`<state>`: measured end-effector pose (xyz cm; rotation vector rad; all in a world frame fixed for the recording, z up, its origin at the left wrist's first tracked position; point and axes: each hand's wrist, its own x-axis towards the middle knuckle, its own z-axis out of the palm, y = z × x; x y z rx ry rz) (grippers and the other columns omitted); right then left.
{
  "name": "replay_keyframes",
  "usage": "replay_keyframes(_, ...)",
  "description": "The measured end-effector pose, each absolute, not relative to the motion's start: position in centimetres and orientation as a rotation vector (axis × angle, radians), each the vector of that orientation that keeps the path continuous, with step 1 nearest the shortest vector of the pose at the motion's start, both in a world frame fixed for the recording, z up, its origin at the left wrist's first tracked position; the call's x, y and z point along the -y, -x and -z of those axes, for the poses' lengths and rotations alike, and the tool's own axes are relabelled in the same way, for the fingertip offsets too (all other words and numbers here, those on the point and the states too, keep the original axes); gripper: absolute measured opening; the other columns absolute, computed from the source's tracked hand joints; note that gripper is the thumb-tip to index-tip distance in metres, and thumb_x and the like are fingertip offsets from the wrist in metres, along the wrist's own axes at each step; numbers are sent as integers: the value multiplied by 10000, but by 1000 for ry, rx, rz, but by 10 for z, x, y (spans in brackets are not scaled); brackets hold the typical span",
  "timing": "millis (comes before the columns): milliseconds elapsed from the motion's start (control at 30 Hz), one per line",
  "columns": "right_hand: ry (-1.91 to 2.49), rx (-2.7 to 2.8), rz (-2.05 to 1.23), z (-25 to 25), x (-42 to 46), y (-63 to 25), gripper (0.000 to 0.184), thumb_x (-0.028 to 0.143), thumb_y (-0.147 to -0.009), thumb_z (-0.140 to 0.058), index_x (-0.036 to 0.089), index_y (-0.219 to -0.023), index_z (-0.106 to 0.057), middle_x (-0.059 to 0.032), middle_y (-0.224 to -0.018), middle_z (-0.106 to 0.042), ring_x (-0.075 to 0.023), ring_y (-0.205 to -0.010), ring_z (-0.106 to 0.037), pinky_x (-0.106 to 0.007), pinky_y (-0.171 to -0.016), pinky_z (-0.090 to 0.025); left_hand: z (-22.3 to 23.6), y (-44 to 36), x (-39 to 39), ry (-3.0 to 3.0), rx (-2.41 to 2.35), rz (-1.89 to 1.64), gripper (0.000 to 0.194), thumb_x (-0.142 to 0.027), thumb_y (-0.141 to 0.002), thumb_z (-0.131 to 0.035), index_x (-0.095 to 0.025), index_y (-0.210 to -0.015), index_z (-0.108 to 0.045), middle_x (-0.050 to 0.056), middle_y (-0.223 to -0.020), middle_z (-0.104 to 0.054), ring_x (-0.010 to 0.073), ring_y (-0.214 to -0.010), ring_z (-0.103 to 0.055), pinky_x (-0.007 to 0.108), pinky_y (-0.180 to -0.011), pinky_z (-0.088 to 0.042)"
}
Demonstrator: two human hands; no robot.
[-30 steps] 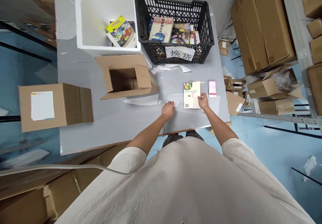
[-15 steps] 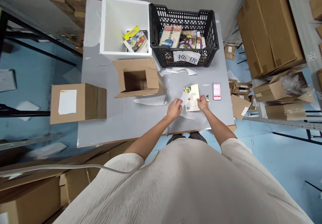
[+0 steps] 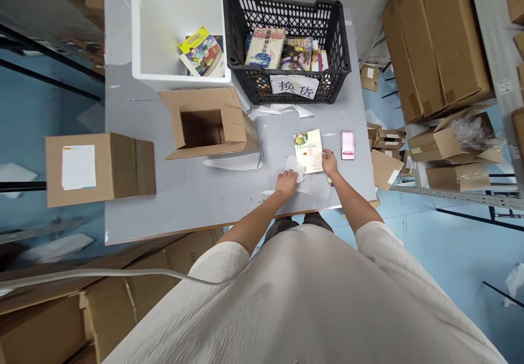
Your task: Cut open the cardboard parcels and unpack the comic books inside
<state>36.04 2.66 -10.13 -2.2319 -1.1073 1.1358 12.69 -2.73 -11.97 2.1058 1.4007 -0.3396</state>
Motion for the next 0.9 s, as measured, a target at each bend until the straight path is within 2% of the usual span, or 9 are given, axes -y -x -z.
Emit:
replay_keyframes(100,2341,1300,-986,98,-20,-360,417,309,-1038,-536,210,-1385,-746,-139,-1439,-730,-306,-1301,-674,-448,-1181,-521,120,-125,24,-2098,-1410,365,380,-227,-1043,-656,-208,-1422,-677,218,-1502,-644,392,-1423,-590,520,-1169,-463)
replay_keyframes(167,2388,1409,-936,95,-9,-356,387,269,-1028,-537,206,-1332,-768,-157,-1457,-700,-322,-1334,-647,-476,-1218,-496,119,-126,23,-2089,-1404,364,404,-275,-1027,-714,-197,-1423,-678,227,-1519,-638,407,-1430,-589,530,-1185,-460)
replay_keyframes(267,2356,1500,-973,91,11,-345,359,222,-1042,-486,206,-1258,-773,-147,-1382,-725,-296,-1271,-672,-435,-1176,-523,118,-127,21,-2083,-1396,368,397,-258,-1023,-713,-170,-1410,-694,247,-1503,-645,419,-1424,-601,528,-1171,-478)
replay_keyframes(367,2384,1503,-1068,88,26,-334,303,199,-1032,-521,235,-1193,-775,-114,-1317,-774,-288,-1235,-705,-404,-1113,-553,116,-127,17,-2086,-1388,386,351,-183,-1033,-632,-161,-1371,-721,238,-1425,-681,381,-1347,-662,482,-1116,-521)
replay_keyframes(500,2441,1417,-1223,85,35,-320,159,223,-999,-629,259,-1063,-770,-76,-1173,-827,-290,-1156,-753,-384,-1039,-585,101,-122,10,-2031,-1424,326,306,-248,-1094,-563,-202,-1355,-716,181,-1354,-717,333,-1233,-732,430,-1041,-571)
replay_keyframes(600,2291,1332,-1307,82,33,-311,120,245,-988,-634,254,-991,-754,-52,-1122,-839,-252,-1125,-767,-357,-1064,-575,84,-115,5,-2047,-1436,218,275,-287,-1124,-554,-219,-1346,-700,156,-1363,-719,331,-1233,-737,419,-1040,-571)
replay_keyframes(700,2099,1219,-1371,75,25,-303,186,341,-998,-592,243,-934,-736,-31,-1049,-829,-234,-1068,-758,-358,-1060,-577,65,-108,-1,-2089,-1431,119,242,-273,-1121,-578,-220,-1325,-698,146,-1354,-711,329,-1219,-735,416,-1054,-558)
replay_keyframes(800,1954,1106,-1387,62,12,-296,361,554,-997,-608,232,-888,-728,-28,-936,-795,-253,-996,-730,-381,-997,-599,45,-101,-6,-2131,-1430,22,236,-270,-1113,-595,-222,-1320,-698,142,-1332,-705,333,-1187,-729,432,-1072,-543)
replay_keyframes(900,1795,1034,-1434,42,-5,-288,539,755,-935,-674,221,-912,-743,-36,-893,-771,-259,-940,-714,-380,-922,-611,24,-97,-9,-2208,-1402,-54,291,-233,-1100,-584,-232,-1375,-679,134,-1335,-701,337,-1204,-708,452,-1125,-512)
